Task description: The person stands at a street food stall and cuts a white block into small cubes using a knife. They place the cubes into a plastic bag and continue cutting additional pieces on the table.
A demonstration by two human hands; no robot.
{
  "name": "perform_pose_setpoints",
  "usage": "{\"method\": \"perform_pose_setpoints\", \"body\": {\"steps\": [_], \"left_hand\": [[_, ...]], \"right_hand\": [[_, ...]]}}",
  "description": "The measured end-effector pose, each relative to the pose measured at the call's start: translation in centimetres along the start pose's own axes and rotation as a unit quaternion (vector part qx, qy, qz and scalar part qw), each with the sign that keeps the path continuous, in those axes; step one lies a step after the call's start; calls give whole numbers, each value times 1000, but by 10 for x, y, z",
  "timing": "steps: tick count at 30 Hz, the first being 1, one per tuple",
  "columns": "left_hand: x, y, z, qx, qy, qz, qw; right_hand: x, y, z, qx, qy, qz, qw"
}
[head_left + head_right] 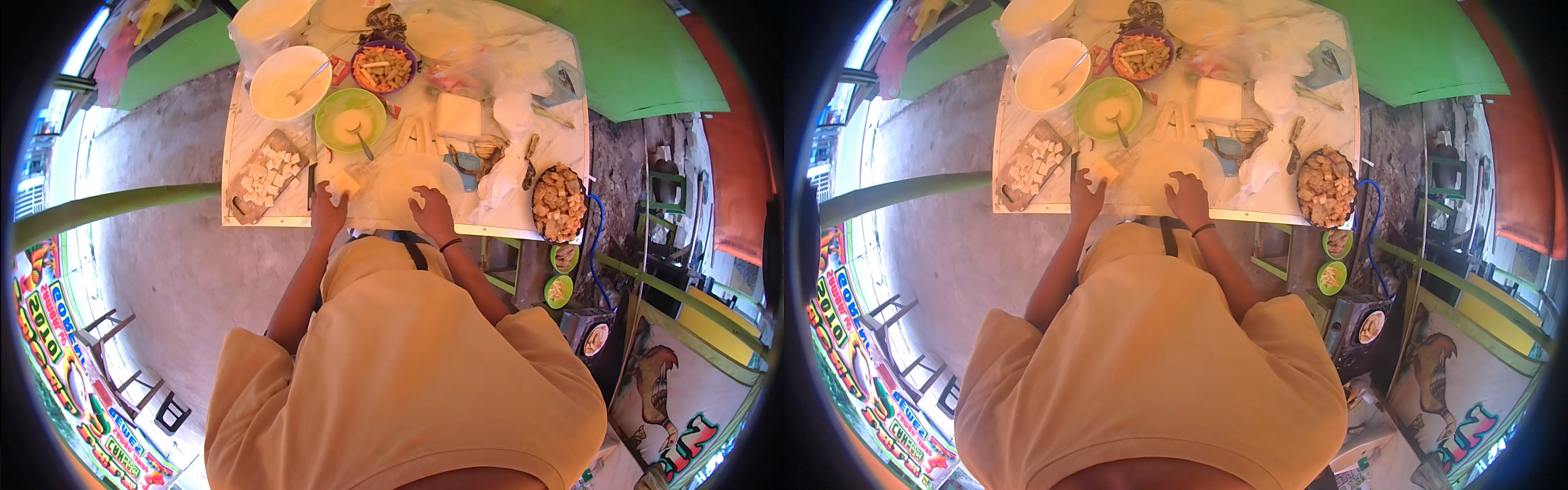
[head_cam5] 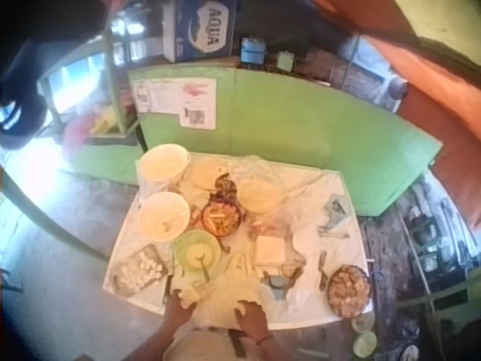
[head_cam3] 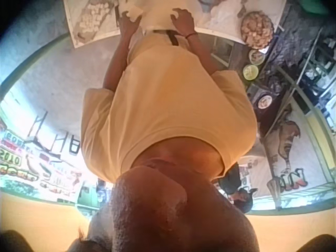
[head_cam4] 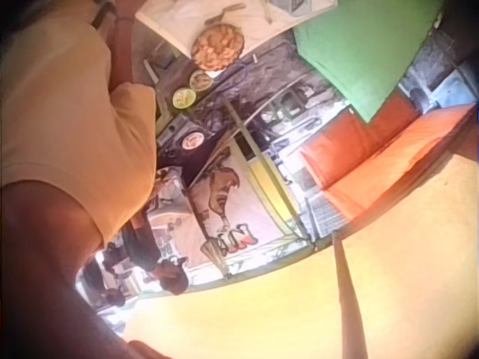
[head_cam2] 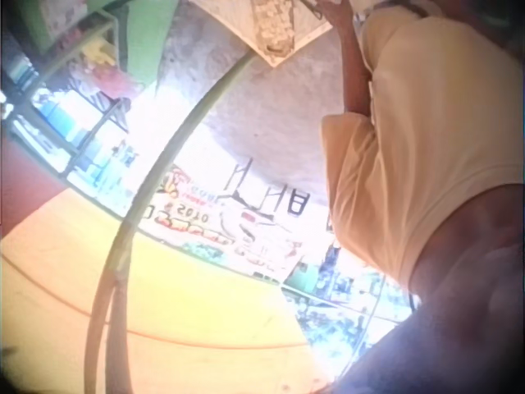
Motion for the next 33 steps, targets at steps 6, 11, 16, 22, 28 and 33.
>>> {"method": "perform_pose_setpoints", "body": {"steps": [6, 11, 16, 22, 28, 33], "left_hand": [[-31, -20, 17, -56, -136, 5, 989], [-30, -27, 46, -55, -121, 43, 990], [-36, -20, 36, -53, -118, 84, 988], [-79, 25, 8, -7, -30, 96, 995], [-90, 69, -35, 14, 74, 164, 984], [-101, 54, -40, 43, 81, 316, 944]], "right_hand": [[-3, 3, 12, 17, -52, -1, 998], [4, 6, 39, 38, -102, 57, 992], [5, 11, 86, 22, -142, 123, 982], [35, 16, 121, 18, -118, 213, 970], [73, 20, 134, 69, -31, 234, 969], [56, 22, 103, 55, -18, 286, 957]]}}
Point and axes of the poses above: each hand's wrist, its own y-axis away from the middle knuckle, its own x-axis out of the palm, z = x × y, the point moved 1 cm from there along -y, towards the middle knuckle, and after that the axes turned 11 degrees about -z, right-handed, at the moved point
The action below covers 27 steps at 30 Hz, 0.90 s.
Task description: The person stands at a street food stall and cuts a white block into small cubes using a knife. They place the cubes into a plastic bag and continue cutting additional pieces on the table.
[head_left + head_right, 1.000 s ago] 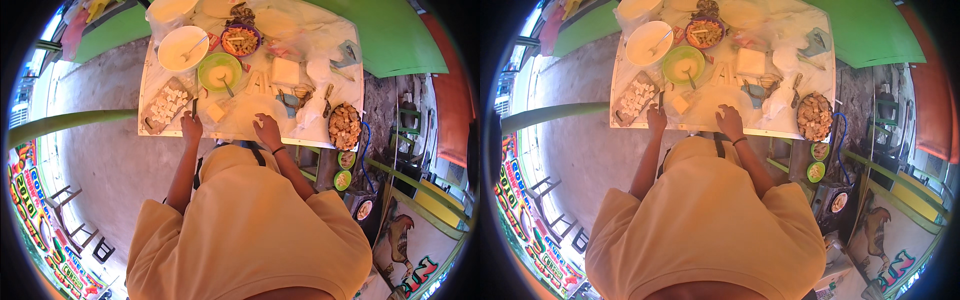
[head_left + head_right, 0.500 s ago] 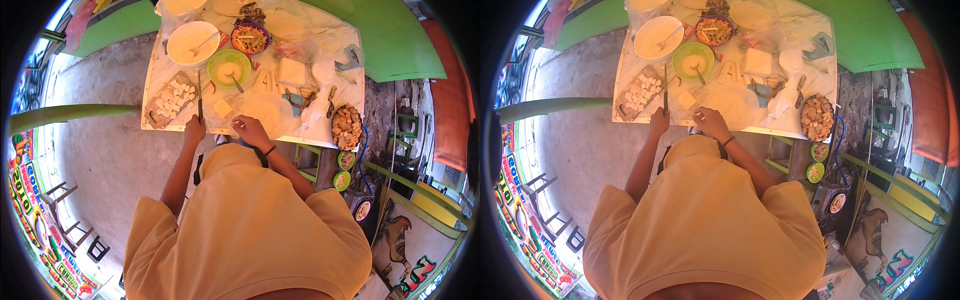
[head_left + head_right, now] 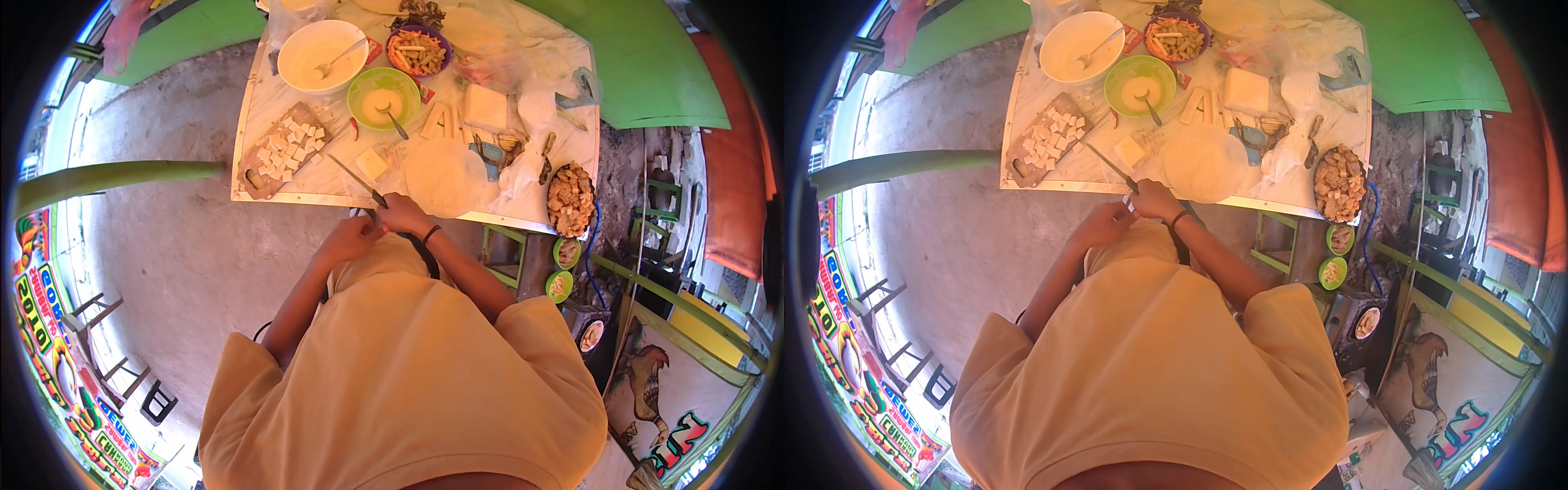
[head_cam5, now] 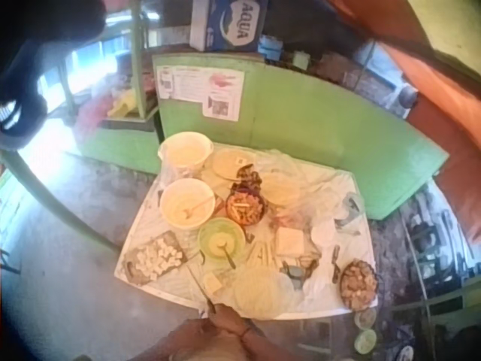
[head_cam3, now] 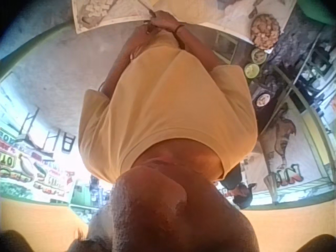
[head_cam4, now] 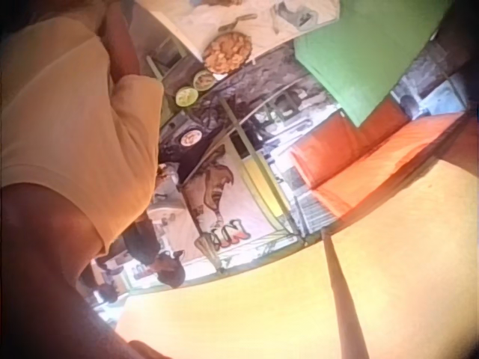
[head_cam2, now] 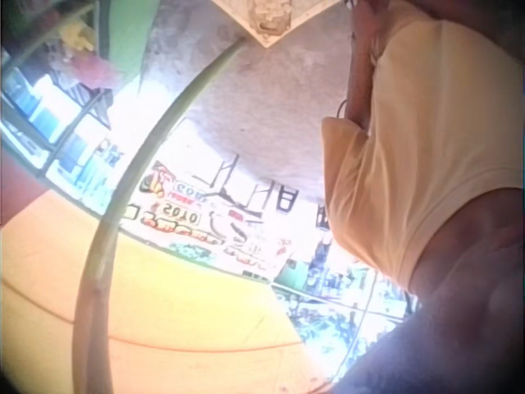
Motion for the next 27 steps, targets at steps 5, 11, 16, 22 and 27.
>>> {"method": "perform_pose_setpoints", "body": {"steps": [5, 11, 16, 22, 27], "left_hand": [[-5, -46, 64, 8, 1, -149, 989], [5, -82, 55, -22, -30, -251, 967], [21, -97, 38, -25, -101, -287, 952], [36, -102, 33, 4, -145, -251, 957], [40, -106, 42, -2, -124, -246, 961]], "right_hand": [[-33, 30, -21, -13, 57, -77, 995], [-42, 43, -51, 32, 6, -100, 994], [-52, 43, -54, 32, 4, -125, 992], [-60, 34, -64, -6, 18, -137, 990], [-52, 25, -66, -5, 10, -125, 992]]}}
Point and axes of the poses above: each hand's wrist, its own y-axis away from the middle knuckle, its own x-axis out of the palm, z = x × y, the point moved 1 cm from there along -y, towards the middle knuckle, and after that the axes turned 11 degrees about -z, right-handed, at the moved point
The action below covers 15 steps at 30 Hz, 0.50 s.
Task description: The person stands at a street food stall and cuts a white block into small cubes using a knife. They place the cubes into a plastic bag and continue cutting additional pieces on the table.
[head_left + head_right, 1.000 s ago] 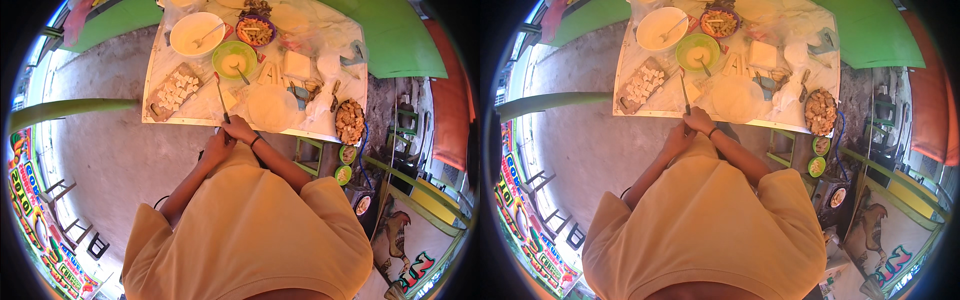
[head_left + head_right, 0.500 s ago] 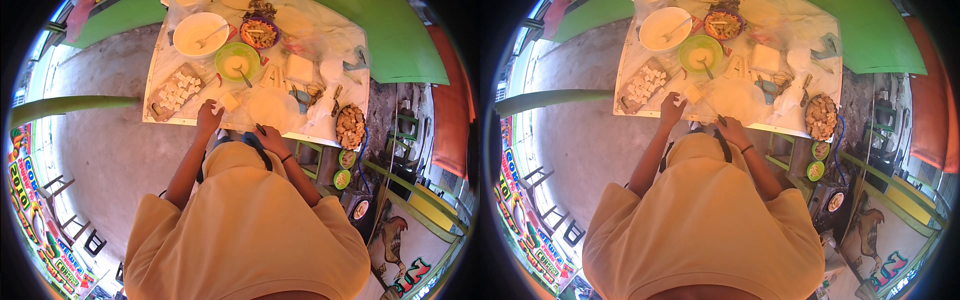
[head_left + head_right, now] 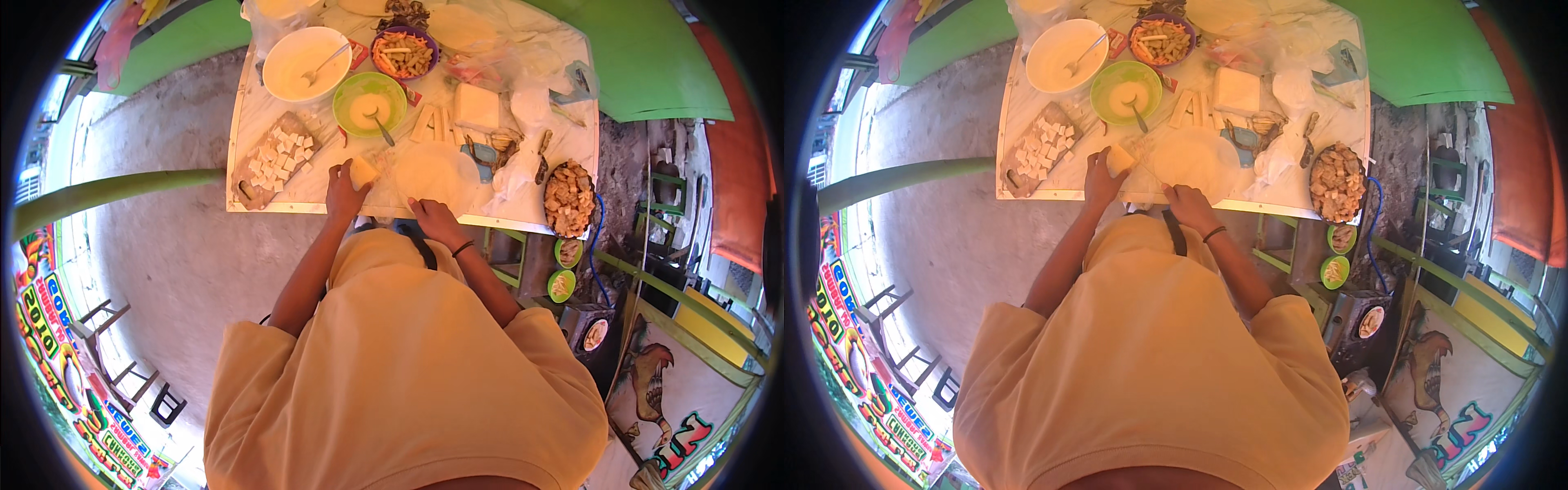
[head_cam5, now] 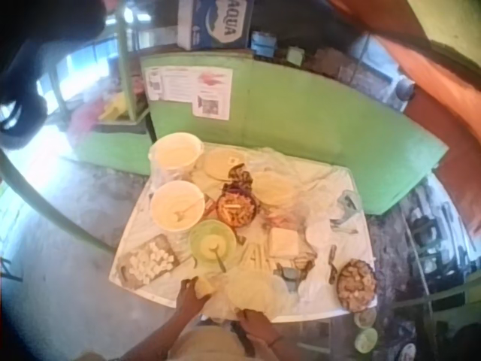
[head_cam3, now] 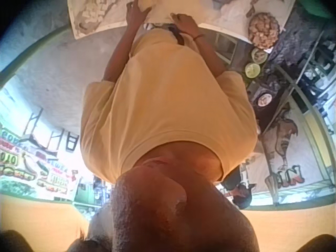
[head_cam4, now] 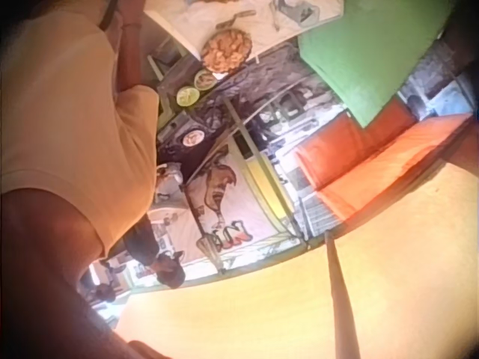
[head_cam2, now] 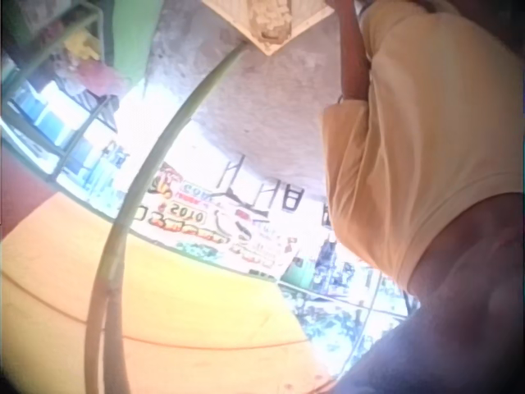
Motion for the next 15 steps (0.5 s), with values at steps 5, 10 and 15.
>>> {"method": "perform_pose_setpoints", "body": {"steps": [5, 10, 15], "left_hand": [[-1, 0, -1, -8, -6, 5, 1000], [-4, -1, 2, 15, -1, 0, 1000], [-4, -3, 0, 9, -11, 10, 1000]], "right_hand": [[17, -1, 2, -6, -4, 25, 1000], [34, -2, 1, 10, 1, 20, 1000], [43, -4, -1, 27, -1, 10, 1000]]}}
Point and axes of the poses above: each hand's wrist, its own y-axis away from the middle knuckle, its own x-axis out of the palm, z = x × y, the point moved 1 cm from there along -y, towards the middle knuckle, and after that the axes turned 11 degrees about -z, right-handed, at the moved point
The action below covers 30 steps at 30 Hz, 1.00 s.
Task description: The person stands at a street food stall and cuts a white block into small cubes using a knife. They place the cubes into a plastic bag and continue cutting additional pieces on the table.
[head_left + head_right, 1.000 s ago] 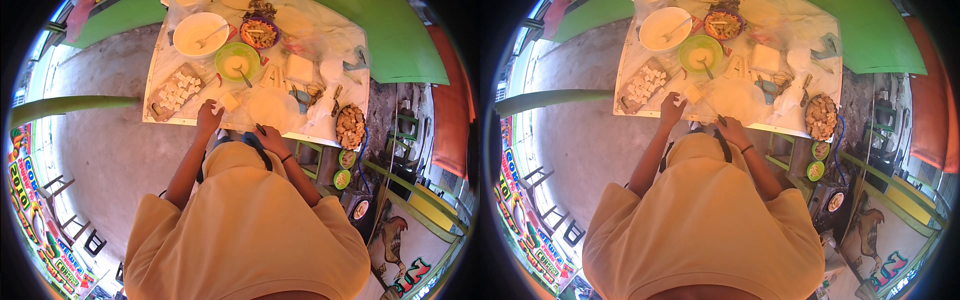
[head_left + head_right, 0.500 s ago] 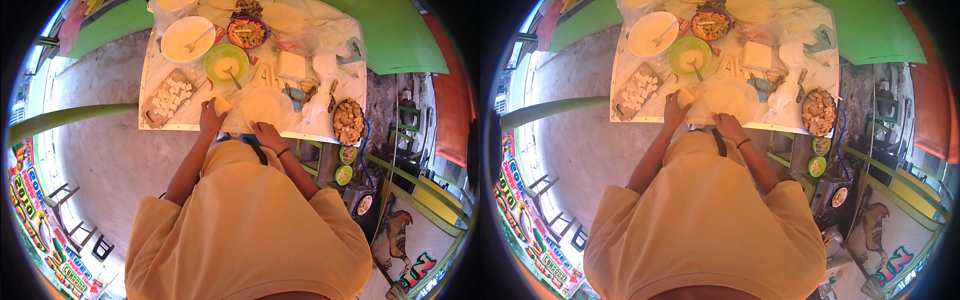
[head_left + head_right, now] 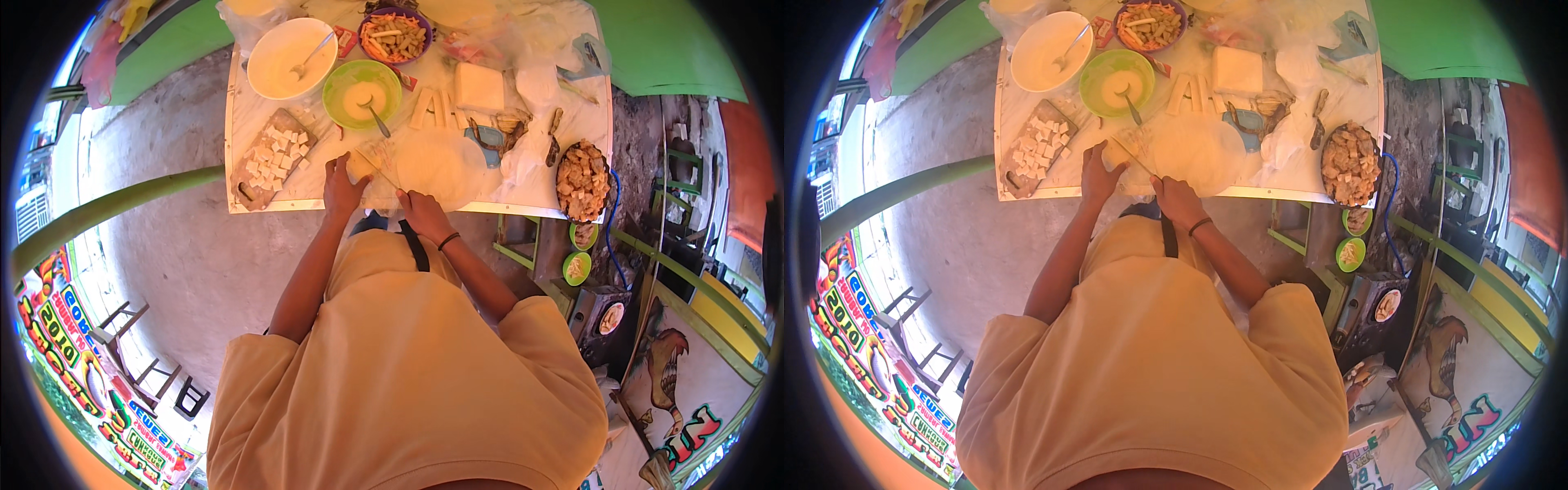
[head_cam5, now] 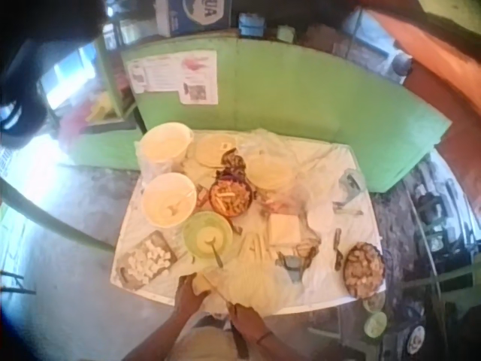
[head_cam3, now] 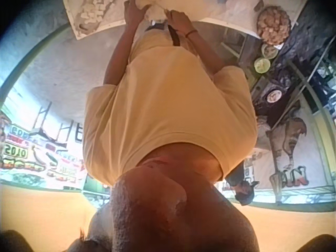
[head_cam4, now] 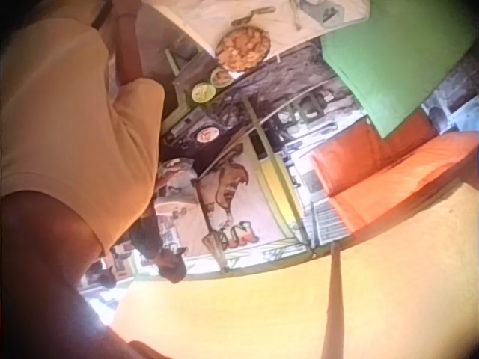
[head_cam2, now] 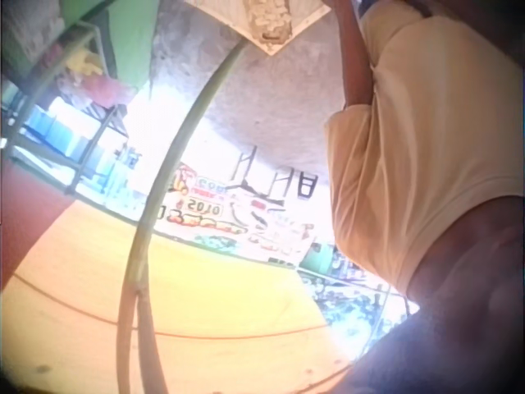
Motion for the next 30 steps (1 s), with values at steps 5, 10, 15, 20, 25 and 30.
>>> {"method": "perform_pose_setpoints", "body": {"steps": [5, 10, 15, 20, 25, 30], "left_hand": [[1, -2, 1, -5, -11, 7, 1000], [1, -3, 0, -2, -6, 6, 1000], [-1, -5, 0, -3, 4, 5, 1000], [-4, -8, -3, -14, -3, 10, 1000], [-11, -12, -8, -20, -12, 26, 999], [-4, -10, 3, -15, -24, 4, 1000]], "right_hand": [[-3, 0, 5, 19, -1, 15, 1000], [-1, 4, 3, 13, 0, 16, 1000], [1, 6, 2, 12, 7, 6, 1000], [9, -5, 11, 22, -9, -2, 1000], [11, 9, -2, 6, -10, -10, 1000], [3, -2, 10, 19, 4, 10, 1000]]}}
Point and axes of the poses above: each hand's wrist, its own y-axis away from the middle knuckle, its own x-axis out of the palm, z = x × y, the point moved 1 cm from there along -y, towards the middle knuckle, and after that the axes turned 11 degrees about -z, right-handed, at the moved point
